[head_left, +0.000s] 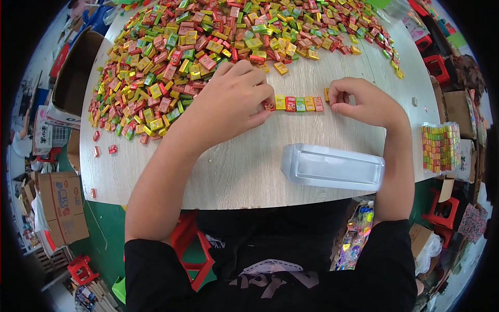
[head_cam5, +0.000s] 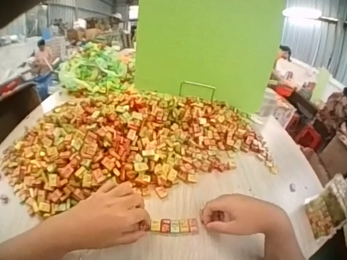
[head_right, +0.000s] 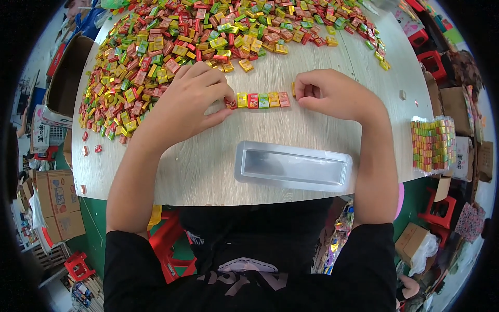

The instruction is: The person is packing small colored toy blocks into a transparent plastic container.

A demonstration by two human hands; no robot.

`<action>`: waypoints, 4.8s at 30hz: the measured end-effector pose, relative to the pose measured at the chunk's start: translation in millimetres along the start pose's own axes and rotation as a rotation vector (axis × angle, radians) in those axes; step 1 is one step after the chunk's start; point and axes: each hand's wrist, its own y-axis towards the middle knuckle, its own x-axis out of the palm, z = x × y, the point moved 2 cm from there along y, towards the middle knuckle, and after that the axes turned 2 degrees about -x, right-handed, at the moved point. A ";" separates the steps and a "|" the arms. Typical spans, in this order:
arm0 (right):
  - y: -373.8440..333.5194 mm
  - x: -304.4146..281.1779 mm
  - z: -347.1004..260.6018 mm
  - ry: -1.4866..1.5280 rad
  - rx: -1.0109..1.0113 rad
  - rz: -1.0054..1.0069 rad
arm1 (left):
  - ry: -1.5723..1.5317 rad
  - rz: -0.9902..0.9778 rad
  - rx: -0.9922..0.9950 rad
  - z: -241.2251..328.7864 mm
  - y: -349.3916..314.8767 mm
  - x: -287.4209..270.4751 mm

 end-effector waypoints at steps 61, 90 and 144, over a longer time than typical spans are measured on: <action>7.0 36.3 -30.3 -0.332 -0.083 0.221 | -0.010 0.092 -0.134 33.0 17.4 32.4; -58.5 -9.9 -126.6 -0.360 -0.164 0.671 | 0.095 0.398 -0.001 85.6 30.8 -60.3; -131.6 87.7 -116.6 -0.029 -0.055 0.751 | -0.689 0.266 -0.360 119.2 -72.1 37.1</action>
